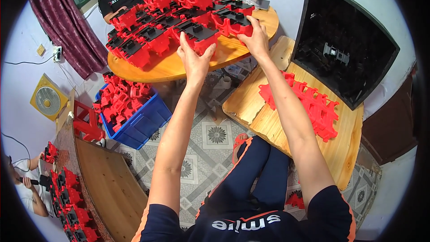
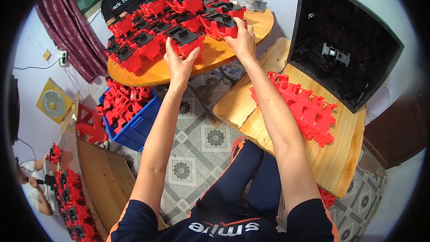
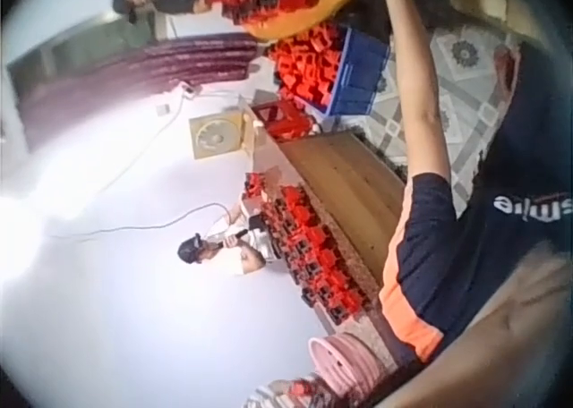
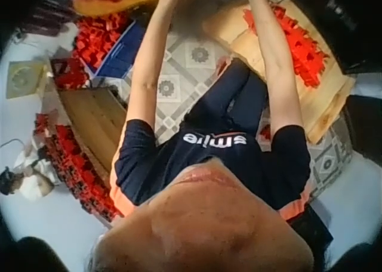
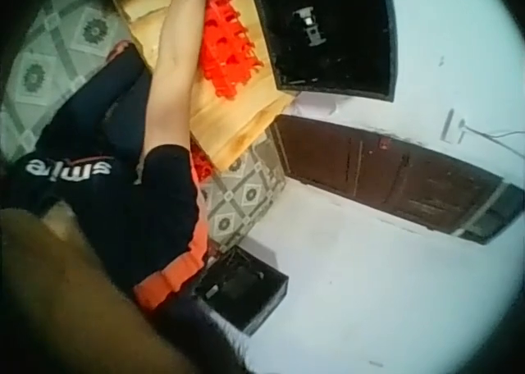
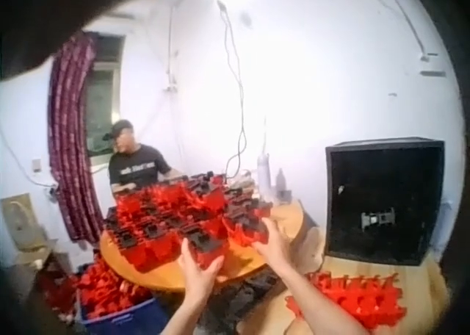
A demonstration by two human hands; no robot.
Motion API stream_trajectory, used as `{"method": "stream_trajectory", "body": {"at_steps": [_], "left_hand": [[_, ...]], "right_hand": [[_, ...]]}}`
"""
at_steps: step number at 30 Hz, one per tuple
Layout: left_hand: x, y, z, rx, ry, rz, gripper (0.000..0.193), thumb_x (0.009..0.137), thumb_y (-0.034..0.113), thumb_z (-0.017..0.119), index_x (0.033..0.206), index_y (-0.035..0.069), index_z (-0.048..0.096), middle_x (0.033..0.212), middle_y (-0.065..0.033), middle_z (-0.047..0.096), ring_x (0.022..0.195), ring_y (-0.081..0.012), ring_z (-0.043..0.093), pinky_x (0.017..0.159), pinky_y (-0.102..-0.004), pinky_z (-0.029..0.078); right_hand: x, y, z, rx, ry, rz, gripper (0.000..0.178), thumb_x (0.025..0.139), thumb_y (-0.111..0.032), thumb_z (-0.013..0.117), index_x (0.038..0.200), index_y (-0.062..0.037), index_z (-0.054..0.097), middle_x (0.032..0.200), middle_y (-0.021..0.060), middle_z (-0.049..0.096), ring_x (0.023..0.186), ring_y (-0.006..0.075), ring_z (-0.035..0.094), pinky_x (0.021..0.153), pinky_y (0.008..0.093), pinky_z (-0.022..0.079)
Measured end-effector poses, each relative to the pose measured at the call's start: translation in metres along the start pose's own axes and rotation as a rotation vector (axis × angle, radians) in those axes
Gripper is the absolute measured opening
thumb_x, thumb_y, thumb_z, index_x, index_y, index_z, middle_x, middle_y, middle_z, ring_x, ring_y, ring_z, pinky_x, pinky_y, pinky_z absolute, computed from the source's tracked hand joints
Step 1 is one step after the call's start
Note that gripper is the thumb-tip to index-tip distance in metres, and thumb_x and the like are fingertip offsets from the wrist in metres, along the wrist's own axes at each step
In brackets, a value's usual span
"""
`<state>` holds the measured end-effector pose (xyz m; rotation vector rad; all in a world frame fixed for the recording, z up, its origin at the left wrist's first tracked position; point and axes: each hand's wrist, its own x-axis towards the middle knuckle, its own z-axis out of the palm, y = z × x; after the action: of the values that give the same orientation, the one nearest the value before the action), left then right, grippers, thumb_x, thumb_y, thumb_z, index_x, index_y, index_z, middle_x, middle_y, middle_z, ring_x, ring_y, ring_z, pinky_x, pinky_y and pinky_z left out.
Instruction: The person assembles plastic units by fitting black components into red frames by hand and placing the assembled parts on a table. The person also restocks stacks of red frames onto the work table.
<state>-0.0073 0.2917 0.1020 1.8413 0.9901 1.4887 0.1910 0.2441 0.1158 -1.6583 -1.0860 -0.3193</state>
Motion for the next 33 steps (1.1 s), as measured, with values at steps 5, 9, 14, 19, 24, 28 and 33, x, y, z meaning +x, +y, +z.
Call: {"method": "stream_trajectory", "body": {"at_steps": [5, 9, 14, 19, 24, 28, 33], "left_hand": [[0.001, -0.012, 0.017, -0.010, 0.077, 0.033, 0.101, 0.070, 0.015, 0.085, 0.150, 0.013, 0.024, 0.131, -0.0263, 0.033, 0.117, -0.0397, 0.046, 0.102, -0.0430, 0.040], [0.005, -0.026, 0.046, 0.148, 0.135, 0.268, 0.099, 0.072, 0.015, 0.083, 0.150, 0.010, 0.022, 0.128, -0.0344, 0.036, 0.114, -0.0479, 0.047, 0.099, -0.0456, 0.041], [0.021, -0.028, 0.012, 0.474, 0.232, 0.369, 0.099, 0.077, 0.038, 0.082, 0.143, -0.009, 0.024, 0.129, -0.0413, 0.036, 0.111, -0.0503, 0.046, 0.092, -0.0528, 0.043], [-0.105, 0.063, 0.075, -0.032, 0.108, 0.618, 0.078, 0.079, 0.033, 0.080, 0.134, -0.008, 0.043, 0.127, -0.0234, 0.050, 0.116, -0.0393, 0.047, 0.099, -0.0477, 0.036], [-0.251, 0.119, 0.161, 0.001, -0.548, 0.906, 0.050, 0.082, 0.037, 0.073, 0.126, 0.017, 0.059, 0.133, -0.0125, 0.054, 0.125, -0.0344, 0.047, 0.105, -0.0527, 0.031], [-0.272, 0.092, 0.190, 0.237, -0.671, 1.008, 0.051, 0.087, 0.036, 0.066, 0.134, 0.019, 0.055, 0.137, -0.0095, 0.053, 0.128, -0.0344, 0.045, 0.107, -0.0516, 0.029], [-0.282, 0.128, 0.178, -0.169, -0.805, 0.597, 0.088, 0.080, 0.038, 0.076, 0.150, 0.012, 0.028, 0.143, -0.0195, 0.043, 0.132, -0.0365, 0.042, 0.109, -0.0548, 0.029]], "right_hand": [[0.004, 0.005, 0.010, -0.007, -0.049, -0.040, 0.074, 0.071, -0.021, 0.082, 0.137, -0.0135, 0.050, 0.120, 0.0227, 0.058, 0.110, 0.0381, 0.059, 0.094, 0.0427, 0.048], [0.013, 0.057, -0.006, 0.102, 0.054, -0.343, 0.079, 0.076, -0.033, 0.080, 0.141, -0.0083, 0.042, 0.134, 0.0279, 0.051, 0.116, 0.0366, 0.059, 0.094, 0.0410, 0.049], [-0.018, 0.023, -0.194, -0.042, -0.459, 0.000, 0.054, 0.085, -0.032, 0.073, 0.123, 0.0040, 0.060, 0.110, 0.0228, 0.067, 0.098, 0.0273, 0.067, 0.084, 0.0330, 0.053], [-0.149, 0.097, -0.361, -0.403, 0.049, 0.235, 0.035, 0.094, -0.029, 0.065, 0.110, 0.0028, 0.067, 0.096, 0.0052, 0.070, 0.090, 0.0097, 0.061, 0.081, 0.0255, 0.048], [-0.271, 0.145, -0.327, 0.135, 0.041, 0.482, 0.036, 0.094, -0.030, 0.065, 0.106, 0.0044, 0.063, 0.087, 0.0057, 0.068, 0.082, 0.0125, 0.064, 0.074, 0.0283, 0.051], [-0.280, 0.126, -0.336, 0.302, 0.114, 0.661, 0.019, 0.092, -0.014, 0.066, 0.103, 0.0015, 0.064, 0.088, 0.0055, 0.067, 0.083, 0.0121, 0.063, 0.074, 0.0287, 0.051], [-0.286, 0.091, -0.394, -0.272, 0.033, 0.307, 0.014, 0.088, -0.007, 0.066, 0.100, -0.0004, 0.066, 0.094, 0.0057, 0.069, 0.086, 0.0119, 0.065, 0.074, 0.0280, 0.052]]}}
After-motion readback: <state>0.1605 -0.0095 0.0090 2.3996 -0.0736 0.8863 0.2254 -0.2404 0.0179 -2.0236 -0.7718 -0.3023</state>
